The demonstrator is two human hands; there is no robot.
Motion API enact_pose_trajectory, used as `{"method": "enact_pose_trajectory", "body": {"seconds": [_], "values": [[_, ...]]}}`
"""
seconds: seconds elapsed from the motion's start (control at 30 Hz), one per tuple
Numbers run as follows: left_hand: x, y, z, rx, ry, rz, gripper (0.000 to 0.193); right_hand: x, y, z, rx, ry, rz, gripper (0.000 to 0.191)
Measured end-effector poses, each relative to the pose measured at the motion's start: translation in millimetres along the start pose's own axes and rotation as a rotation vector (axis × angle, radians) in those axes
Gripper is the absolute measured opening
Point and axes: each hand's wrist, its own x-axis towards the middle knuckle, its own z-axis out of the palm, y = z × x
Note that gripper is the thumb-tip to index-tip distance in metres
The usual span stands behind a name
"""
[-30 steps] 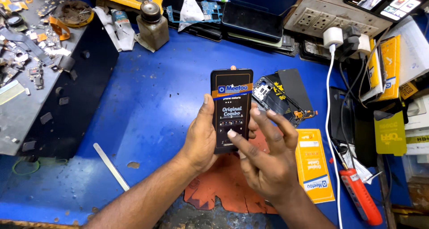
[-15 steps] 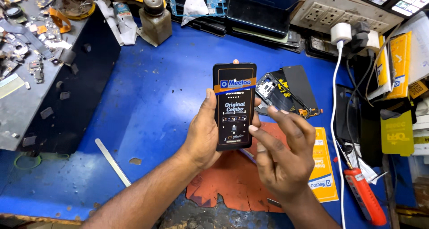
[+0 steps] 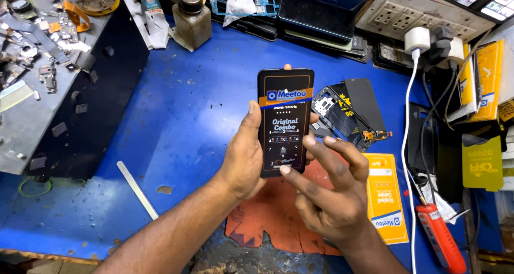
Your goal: The person holds a replacement phone display still in its branded packaging, peels the protective film off the new screen, and connects its flex cable to the opened phone chassis on the bench. They power the phone on and tap the screen to test the new display, then continue handling the disassembled phone body.
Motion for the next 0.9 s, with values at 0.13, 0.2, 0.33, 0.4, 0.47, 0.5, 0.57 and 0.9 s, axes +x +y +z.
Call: {"method": "enact_pose_trajectory", "body": {"seconds": [0.13, 0.2, 0.33, 0.4, 0.47, 0.5, 0.57, 0.9], "values": [[0.3, -0.4, -1.2, -0.003, -0.041, 0.004, 0.076, -1.6, -0.8, -3.3, 0.005, 0.038, 0.025, 0.043], [0.3, -0.3, -1.6, 0.013, -0.044, 0.002, 0.076, -1.2, -0.8, -3.0, 0.006, 0.046, 0.033, 0.043], [0.2, 0.0, -2.1, 0.030, -0.040, -0.011, 0.078, 0.5, -0.4, -2.5, 0.004, 0.048, 0.034, 0.042], [-0.1, 0.6, -2.5, 0.030, -0.038, -0.020, 0.079, 1.0, -1.1, -2.2, 0.003, 0.046, 0.038, 0.042], [0.2, 0.6, -2.6, 0.039, -0.021, -0.035, 0.079, 1.3, -1.9, -2.3, -0.006, 0.042, 0.044, 0.042], [0.3, 0.6, -2.6, 0.042, -0.026, -0.030, 0.079, 1.5, -2.0, -2.1, -0.003, 0.043, 0.043, 0.042], [0.5, 0.7, -2.5, 0.050, -0.036, -0.020, 0.080, 2.1, -2.1, -1.8, 0.006, 0.046, 0.039, 0.042], [0.4, 1.3, -1.0, 0.078, -0.020, -0.019, 0.080, 1.4, -2.2, -2.1, 0.014, 0.045, 0.055, 0.041]]}}
